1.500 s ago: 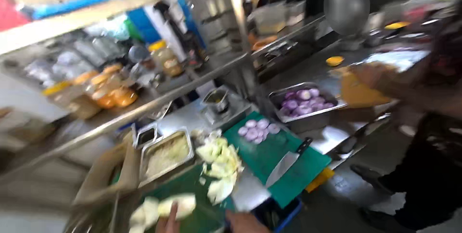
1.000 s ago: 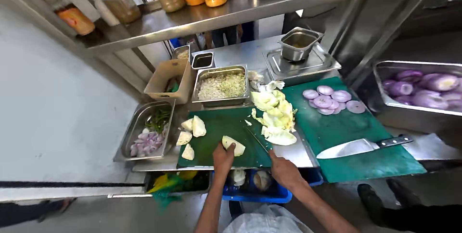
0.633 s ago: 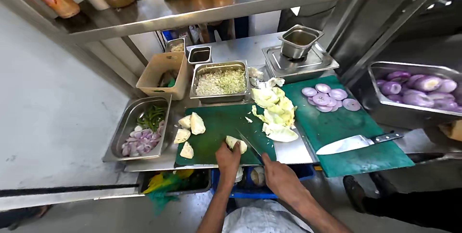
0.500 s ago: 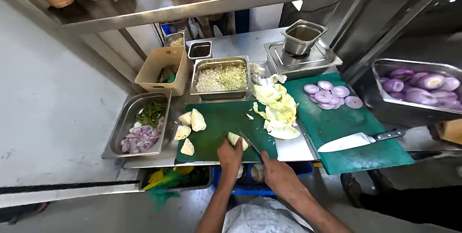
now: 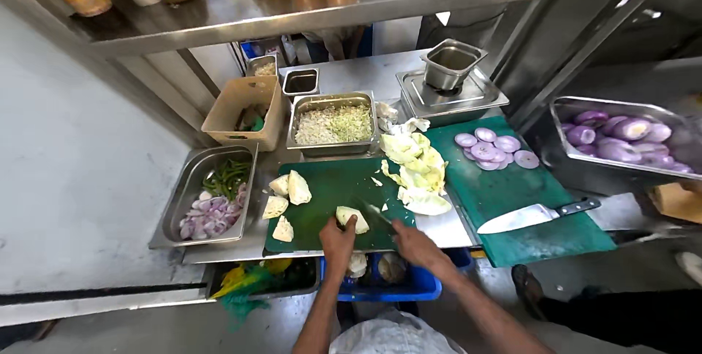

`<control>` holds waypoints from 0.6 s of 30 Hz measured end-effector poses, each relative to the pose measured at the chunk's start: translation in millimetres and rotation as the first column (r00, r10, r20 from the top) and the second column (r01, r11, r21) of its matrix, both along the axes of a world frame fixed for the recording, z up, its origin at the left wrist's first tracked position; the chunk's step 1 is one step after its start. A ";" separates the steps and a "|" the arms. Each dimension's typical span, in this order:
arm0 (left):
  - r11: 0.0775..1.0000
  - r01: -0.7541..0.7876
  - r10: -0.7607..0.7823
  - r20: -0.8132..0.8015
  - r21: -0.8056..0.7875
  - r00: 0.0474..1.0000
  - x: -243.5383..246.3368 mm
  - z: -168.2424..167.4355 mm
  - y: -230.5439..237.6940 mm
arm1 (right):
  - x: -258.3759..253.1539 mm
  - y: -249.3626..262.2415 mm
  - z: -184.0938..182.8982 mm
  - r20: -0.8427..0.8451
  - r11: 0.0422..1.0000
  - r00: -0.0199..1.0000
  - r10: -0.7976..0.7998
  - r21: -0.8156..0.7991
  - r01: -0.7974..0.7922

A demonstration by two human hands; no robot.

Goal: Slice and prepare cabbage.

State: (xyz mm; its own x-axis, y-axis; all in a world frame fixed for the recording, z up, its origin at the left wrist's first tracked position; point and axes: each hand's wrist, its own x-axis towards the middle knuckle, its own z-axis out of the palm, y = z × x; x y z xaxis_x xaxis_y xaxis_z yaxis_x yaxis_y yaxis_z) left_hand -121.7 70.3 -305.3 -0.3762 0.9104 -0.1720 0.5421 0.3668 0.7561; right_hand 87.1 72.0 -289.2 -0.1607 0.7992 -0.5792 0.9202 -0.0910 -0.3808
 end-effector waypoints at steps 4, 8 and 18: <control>0.987 -0.090 0.074 0.117 0.137 0.990 -45.5 5.4 7.3 | 28.8 23.1 22.4 0.048 0.954 0.978 -0.202 0.237 0.185; 0.946 -0.175 0.126 0.189 0.273 0.974 -98.2 12.7 21.2 | 9.3 0.8 24.2 -0.097 0.980 0.995 -0.035 0.194 0.053; 0.951 -0.200 0.084 0.424 0.235 0.902 -183.2 18.7 103.6 | 27.9 -9.4 -12.4 -0.152 0.935 0.969 -0.194 0.272 0.229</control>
State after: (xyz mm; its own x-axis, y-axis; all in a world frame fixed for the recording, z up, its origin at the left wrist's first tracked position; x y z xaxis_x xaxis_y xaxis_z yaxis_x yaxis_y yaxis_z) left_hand -304.9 173.9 -286.6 -0.4550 0.8853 -0.0961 0.1254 0.1705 0.9774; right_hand 115.0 62.6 -301.6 -0.0244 0.9509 -0.3085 0.8368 -0.1494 -0.5267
